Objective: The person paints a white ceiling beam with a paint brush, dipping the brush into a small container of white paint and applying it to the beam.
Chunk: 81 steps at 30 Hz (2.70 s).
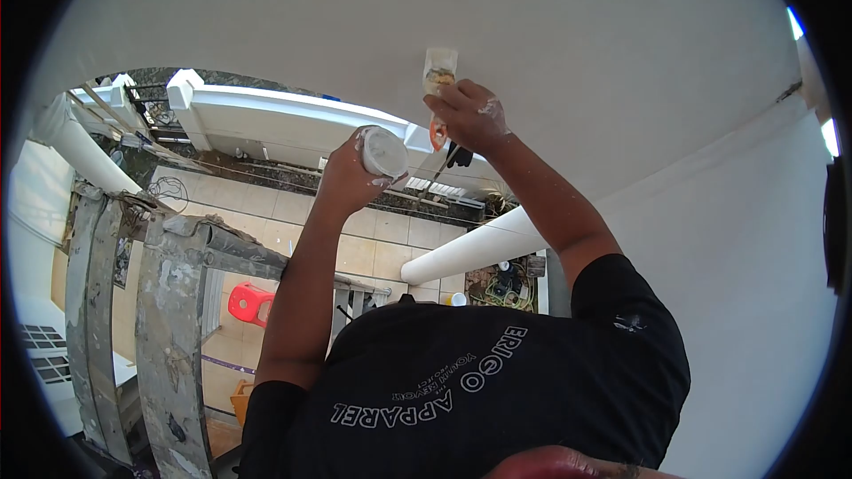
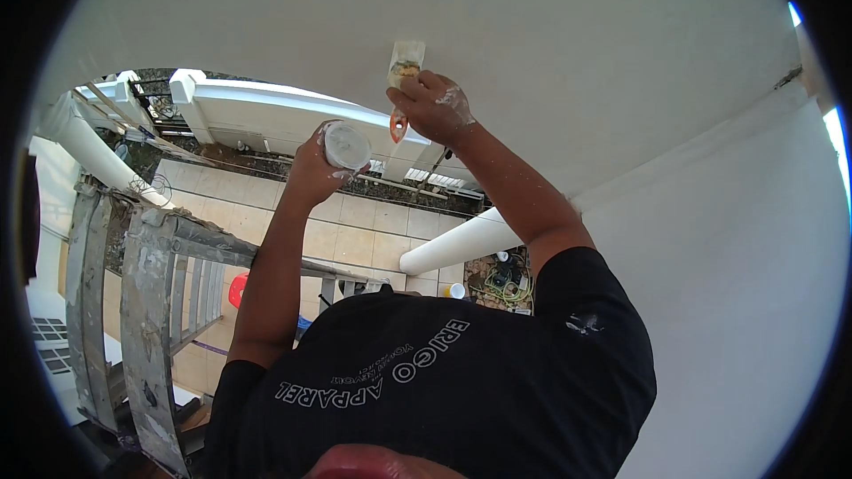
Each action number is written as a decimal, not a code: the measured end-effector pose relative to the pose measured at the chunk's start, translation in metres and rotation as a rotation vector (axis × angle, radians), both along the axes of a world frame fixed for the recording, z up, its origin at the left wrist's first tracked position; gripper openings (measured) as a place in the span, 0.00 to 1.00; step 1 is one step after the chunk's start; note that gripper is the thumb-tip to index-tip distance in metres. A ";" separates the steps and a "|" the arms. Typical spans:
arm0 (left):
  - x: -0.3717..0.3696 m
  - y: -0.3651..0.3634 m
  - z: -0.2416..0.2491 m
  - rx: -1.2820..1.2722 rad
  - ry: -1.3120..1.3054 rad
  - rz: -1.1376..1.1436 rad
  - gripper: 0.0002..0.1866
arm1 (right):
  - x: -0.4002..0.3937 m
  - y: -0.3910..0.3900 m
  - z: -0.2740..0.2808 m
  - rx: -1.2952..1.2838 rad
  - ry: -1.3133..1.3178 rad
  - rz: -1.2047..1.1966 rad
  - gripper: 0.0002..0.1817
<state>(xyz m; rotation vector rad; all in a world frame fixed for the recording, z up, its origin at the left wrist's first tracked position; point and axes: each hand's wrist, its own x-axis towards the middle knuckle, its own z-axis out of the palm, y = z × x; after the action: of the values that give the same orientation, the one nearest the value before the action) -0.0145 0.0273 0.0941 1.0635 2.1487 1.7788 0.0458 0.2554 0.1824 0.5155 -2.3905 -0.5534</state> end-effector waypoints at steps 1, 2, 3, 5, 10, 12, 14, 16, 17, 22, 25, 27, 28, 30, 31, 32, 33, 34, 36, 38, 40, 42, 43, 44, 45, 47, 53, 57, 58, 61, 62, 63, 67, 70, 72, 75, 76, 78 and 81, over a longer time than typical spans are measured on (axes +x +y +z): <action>0.001 -0.001 0.002 0.002 0.004 0.008 0.37 | 0.004 0.001 -0.025 -0.038 -0.070 0.023 0.14; 0.002 -0.001 0.003 -0.004 0.014 0.018 0.37 | 0.010 0.002 -0.042 -0.100 -0.149 0.004 0.14; 0.002 -0.001 0.005 -0.009 0.021 0.028 0.36 | 0.016 0.002 -0.053 -0.152 -0.165 0.015 0.17; 0.001 0.000 0.003 -0.009 0.003 0.031 0.36 | 0.021 0.002 -0.048 -0.293 -0.112 0.050 0.17; 0.000 0.001 -0.001 -0.034 0.015 -0.005 0.39 | 0.018 0.007 -0.015 -1.210 0.198 -0.017 0.12; 0.000 0.001 -0.002 -0.046 0.027 -0.001 0.39 | 0.019 0.006 -0.003 -1.633 0.257 0.043 0.12; 0.000 0.002 -0.001 -0.057 0.040 0.005 0.39 | 0.023 0.002 0.005 -1.726 0.278 0.072 0.15; 0.002 0.000 0.001 -0.024 0.010 0.007 0.35 | 0.024 0.000 0.002 -1.669 0.297 0.035 0.14; 0.003 0.000 0.002 -0.025 0.010 0.010 0.35 | 0.025 -0.001 0.000 -1.614 0.316 -0.003 0.13; 0.005 -0.002 0.005 -0.014 0.046 0.008 0.36 | 0.029 0.004 -0.017 -0.811 0.340 -0.005 0.11; 0.005 -0.001 0.003 -0.012 0.024 -0.004 0.36 | 0.022 0.007 -0.017 -0.379 0.341 0.071 0.12; 0.004 0.000 0.001 -0.018 0.023 -0.005 0.37 | 0.009 0.012 -0.021 -0.061 0.329 0.054 0.15; 0.004 0.001 -0.001 -0.026 0.024 -0.006 0.37 | -0.001 0.019 -0.030 -0.041 0.282 0.043 0.12; 0.003 0.003 -0.004 -0.029 -0.005 -0.026 0.37 | -0.001 0.026 -0.060 -0.021 0.155 0.028 0.11; 0.003 0.002 -0.003 -0.033 -0.031 -0.031 0.37 | -0.002 0.030 -0.073 -0.005 0.032 0.029 0.10; 0.002 0.001 -0.001 -0.034 -0.028 -0.027 0.37 | 0.004 0.029 -0.090 -0.030 -0.052 0.045 0.08; 0.003 0.000 0.004 -0.022 -0.032 -0.037 0.37 | 0.012 0.028 -0.103 -0.036 -0.106 0.039 0.08; 0.005 -0.002 0.005 -0.010 -0.039 -0.047 0.38 | 0.019 0.025 -0.109 -0.077 -0.152 0.028 0.09; 0.006 -0.003 0.005 -0.033 -0.039 -0.052 0.38 | 0.023 0.022 -0.108 -0.122 -0.205 0.020 0.09; 0.003 -0.002 0.003 -0.061 -0.031 -0.083 0.38 | 0.016 0.016 -0.077 -0.292 -0.337 -0.068 0.09; 0.004 0.001 -0.001 -0.038 0.002 -0.093 0.40 | -0.002 0.013 0.012 -0.392 -0.228 -0.141 0.06; 0.005 0.001 0.000 -0.053 0.008 -0.110 0.40 | -0.008 0.018 0.085 -0.551 -0.113 -0.107 0.06; 0.005 0.000 0.001 -0.065 0.019 -0.112 0.40 | -0.005 0.018 0.118 -0.584 -0.054 -0.102 0.07; 0.004 0.001 0.002 -0.083 0.003 -0.109 0.40 | 0.002 0.014 0.147 -0.576 0.018 -0.071 0.07; 0.005 0.000 0.000 -0.082 0.001 -0.103 0.40 | 0.007 0.013 0.164 -0.568 0.092 -0.037 0.07; 0.002 0.001 -0.002 -0.056 0.021 -0.098 0.40 | 0.015 0.012 0.168 -0.509 0.167 -0.017 0.07; 0.002 0.000 -0.001 -0.024 0.020 -0.102 0.40 | 0.032 0.009 0.063 -0.644 -0.227 -0.129 0.07; 0.004 0.001 0.005 -0.077 0.000 -0.117 0.40 | 0.016 0.036 0.051 -0.613 -0.319 -0.217 0.06; 0.004 0.001 0.003 -0.060 0.001 -0.115 0.39 | 0.013 0.042 0.077 -0.626 -0.283 -0.217 0.06; 0.000 0.000 0.000 -0.024 -0.025 -0.128 0.39 | 0.024 0.044 0.181 -0.629 -0.061 -0.128 0.05; 0.000 0.000 -0.001 -0.015 -0.041 -0.149 0.40 | 0.030 0.041 0.205 -0.667 0.072 -0.140 0.06; 0.000 0.000 -0.001 -0.011 -0.042 -0.152 0.40 | 0.038 0.037 0.223 -0.621 0.153 -0.195 0.05; 0.004 -0.001 0.003 0.008 -0.033 -0.139 0.36 | 0.051 0.021 0.206 -0.426 0.155 0.000 0.05; 0.001 0.001 -0.002 -0.014 -0.023 -0.139 0.38 | 0.025 0.008 0.144 -0.607 -0.173 -0.026 0.07; 0.002 0.001 0.000 -0.049 -0.026 -0.170 0.39 | 0.002 0.008 0.099 -0.707 -0.386 -0.076 0.06; 0.001 0.000 0.001 -0.081 0.001 -0.177 0.39 | -0.027 -0.001 0.077 -0.579 -0.496 -0.205 0.08; -0.002 0.002 -0.005 -0.059 -0.006 -0.189 0.40 | -0.038 0.009 0.089 -0.611 -0.473 -0.210 0.09; 0.001 -0.001 0.001 -0.075 -0.050 -0.181 0.39 | -0.053 0.013 0.145 -0.717 -0.410 -0.254 0.12; -0.006 -0.002 -0.005 -0.059 -0.029 -0.170 0.38 | -0.055 0.003 0.268 -0.639 -0.210 -0.220 0.08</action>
<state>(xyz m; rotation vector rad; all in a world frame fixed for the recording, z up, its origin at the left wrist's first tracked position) -0.0205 0.0253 0.0889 1.1600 2.0142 1.6352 -0.0096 0.2586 0.4507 0.0262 -2.6537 0.2003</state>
